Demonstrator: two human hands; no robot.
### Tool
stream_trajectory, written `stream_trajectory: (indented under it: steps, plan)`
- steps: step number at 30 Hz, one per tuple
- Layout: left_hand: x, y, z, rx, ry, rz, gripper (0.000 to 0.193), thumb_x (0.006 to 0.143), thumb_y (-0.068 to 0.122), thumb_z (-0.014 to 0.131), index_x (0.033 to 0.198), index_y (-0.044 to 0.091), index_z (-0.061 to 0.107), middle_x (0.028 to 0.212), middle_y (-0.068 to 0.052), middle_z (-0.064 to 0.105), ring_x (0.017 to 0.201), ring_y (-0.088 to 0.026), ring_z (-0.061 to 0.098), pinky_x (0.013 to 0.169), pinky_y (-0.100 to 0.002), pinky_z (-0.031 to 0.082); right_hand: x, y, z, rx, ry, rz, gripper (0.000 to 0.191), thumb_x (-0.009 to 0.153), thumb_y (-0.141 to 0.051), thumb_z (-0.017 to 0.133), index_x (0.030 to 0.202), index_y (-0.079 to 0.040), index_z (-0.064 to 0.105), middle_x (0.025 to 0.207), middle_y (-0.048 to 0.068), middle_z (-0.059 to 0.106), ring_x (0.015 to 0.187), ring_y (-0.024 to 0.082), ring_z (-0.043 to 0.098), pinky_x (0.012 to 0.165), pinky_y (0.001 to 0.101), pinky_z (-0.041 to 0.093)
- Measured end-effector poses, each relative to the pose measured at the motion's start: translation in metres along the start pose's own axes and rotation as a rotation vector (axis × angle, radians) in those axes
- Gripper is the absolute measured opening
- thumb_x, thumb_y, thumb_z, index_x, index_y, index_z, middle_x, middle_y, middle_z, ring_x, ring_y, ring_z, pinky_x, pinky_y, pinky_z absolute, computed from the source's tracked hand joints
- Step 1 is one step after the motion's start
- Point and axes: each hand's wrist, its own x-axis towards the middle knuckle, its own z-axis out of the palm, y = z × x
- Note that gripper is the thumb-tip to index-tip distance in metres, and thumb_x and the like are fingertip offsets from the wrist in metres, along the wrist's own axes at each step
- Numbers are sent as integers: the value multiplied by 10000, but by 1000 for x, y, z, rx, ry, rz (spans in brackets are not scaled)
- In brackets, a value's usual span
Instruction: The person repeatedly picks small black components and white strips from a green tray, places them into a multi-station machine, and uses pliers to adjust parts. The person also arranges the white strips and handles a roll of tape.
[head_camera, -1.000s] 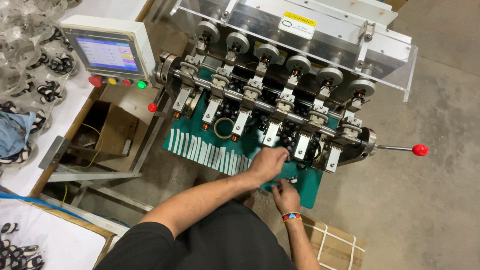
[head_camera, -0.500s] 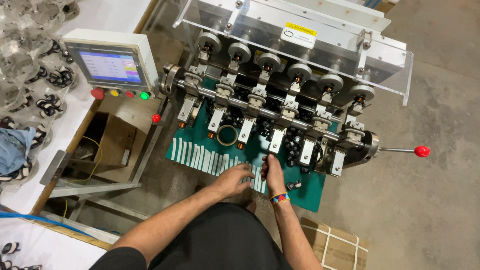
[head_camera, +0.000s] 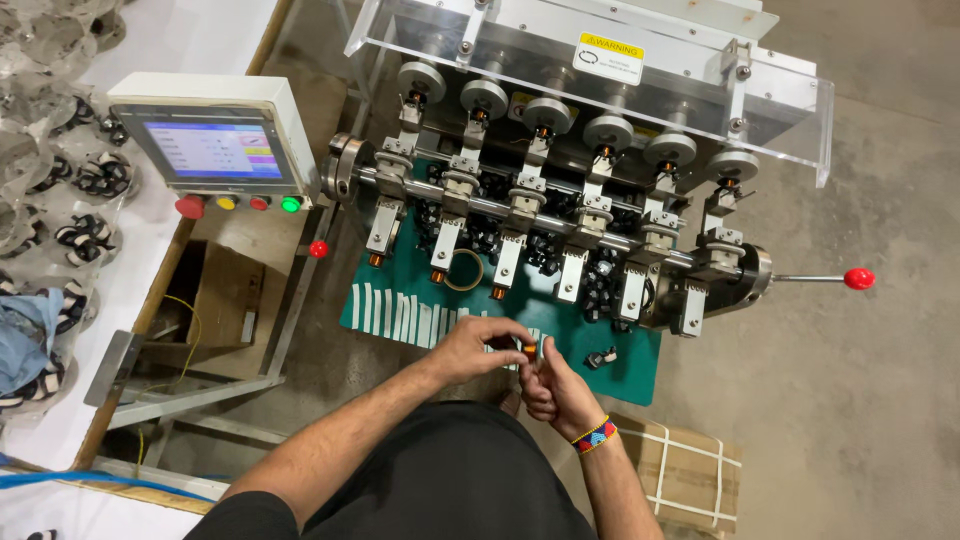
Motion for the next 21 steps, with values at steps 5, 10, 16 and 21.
stream_trajectory:
  steps: [5,10,16,21]
  plan:
    - [3,0,-9,139,204,-181,523,851,233,812,1331,113,640,1166,-84,751,883,-168,786,767,-329,648,-25,3,46,-1198,532,-632,280,1040,-303,527,977,-93,700,675,79,668,600,260,656,546,315,477]
    - [-8,2,-9,189,-83,25,467,876,217,813,1301,83,674,1159,-98,774,956,-175,755,840,-317,619,-36,-27,49,-1516,554,-915,128,952,-195,618,968,-102,705,867,111,737,760,331,701,619,365,513]
    - [-13,-7,11,-250,79,-139,351,921,119,761,1259,72,680,1171,-59,741,993,-113,732,876,-281,625,-10,-15,11,-920,529,-626,247,1063,-235,561,956,-69,710,713,37,596,628,137,541,567,274,432]
    - [-6,-30,33,-641,251,-95,308,956,44,708,1237,12,585,1199,-79,665,991,-125,711,865,-286,619,2,33,6,-449,305,-441,296,1079,-257,523,949,-39,675,663,-53,510,588,34,431,512,222,339]
